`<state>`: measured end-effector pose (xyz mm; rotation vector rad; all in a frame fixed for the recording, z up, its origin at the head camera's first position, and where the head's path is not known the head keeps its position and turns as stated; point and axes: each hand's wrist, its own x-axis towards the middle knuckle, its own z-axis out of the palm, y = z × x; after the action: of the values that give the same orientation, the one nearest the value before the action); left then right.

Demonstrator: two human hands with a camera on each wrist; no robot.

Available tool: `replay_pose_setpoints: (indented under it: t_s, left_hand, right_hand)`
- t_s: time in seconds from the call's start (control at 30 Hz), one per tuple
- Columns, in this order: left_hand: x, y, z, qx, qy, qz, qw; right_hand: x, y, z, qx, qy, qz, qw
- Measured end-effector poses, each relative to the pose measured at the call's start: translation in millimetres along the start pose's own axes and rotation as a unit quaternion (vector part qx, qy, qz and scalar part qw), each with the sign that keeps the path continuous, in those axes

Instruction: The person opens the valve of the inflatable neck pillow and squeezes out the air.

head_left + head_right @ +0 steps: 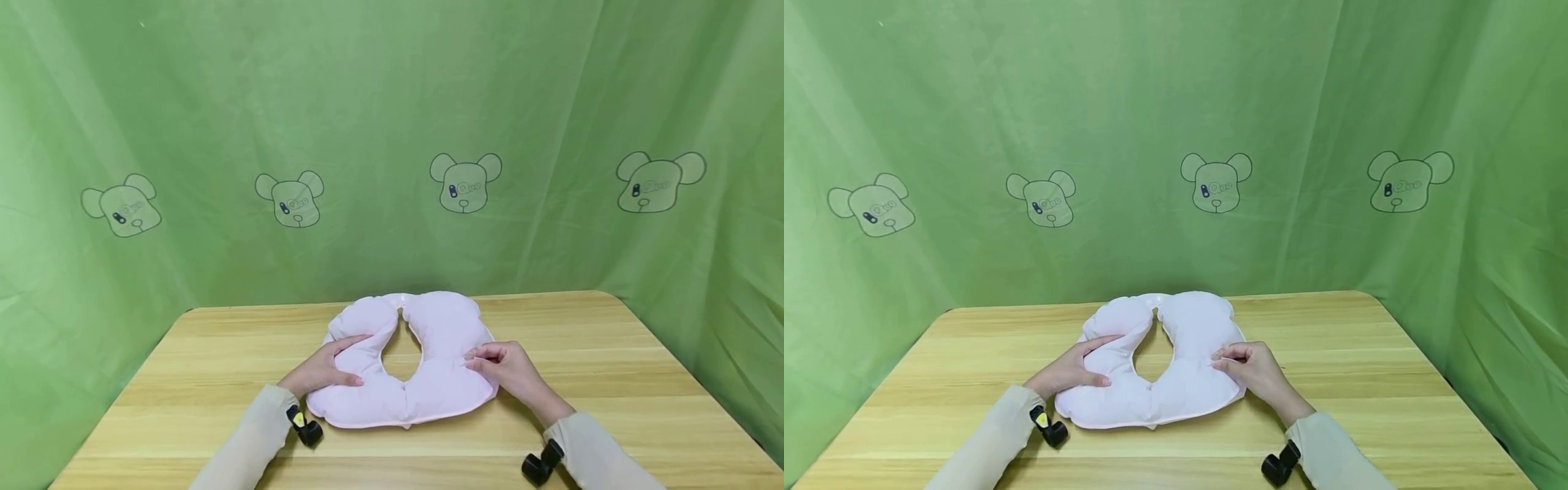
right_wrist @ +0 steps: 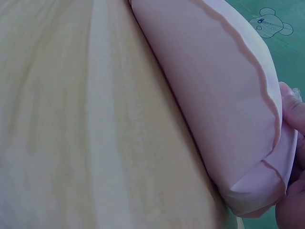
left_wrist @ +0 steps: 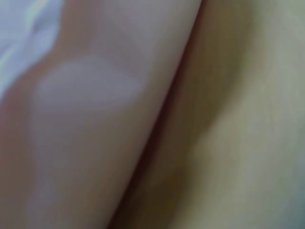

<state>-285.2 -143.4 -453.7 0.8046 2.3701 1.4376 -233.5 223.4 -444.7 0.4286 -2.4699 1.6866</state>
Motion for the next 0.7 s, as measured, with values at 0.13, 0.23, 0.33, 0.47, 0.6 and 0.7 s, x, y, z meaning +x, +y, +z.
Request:
replay_pose_setpoints:
  t_s: [0.13,0.23,0.33,0.47,0.6,0.7]
  left_hand:
    - [1.1,-0.5,0.2,-0.005,0.001,0.007,1.0000]
    - [-0.3,3.8,0.8,-0.010,-0.001,0.007,0.9999]
    - [-3.1,11.7,0.8,-0.014,-0.003,0.007,0.9999]
    - [-6.8,21.9,0.9,-0.014,-0.003,0.004,0.9999]
    - [-7.6,25.2,0.3,-0.001,-0.004,0.001,1.0000]
    - [-4.6,16.6,1.3,0.010,0.001,0.004,0.9999]
  right_hand:
    - [0.3,0,0,0.000,-0.001,0.001,1.0000]
    - [0.3,-1,-1,0.007,-0.006,-0.006,0.9999]
    - [-0.7,-7,0,0.008,-0.009,0.000,0.9999]
    - [0.4,-4,-1,0.001,-0.009,0.007,0.9999]
    - [1.6,4,-1,0.000,-0.006,0.010,0.9999]
    - [0.7,1,-1,0.003,-0.004,0.014,0.9999]
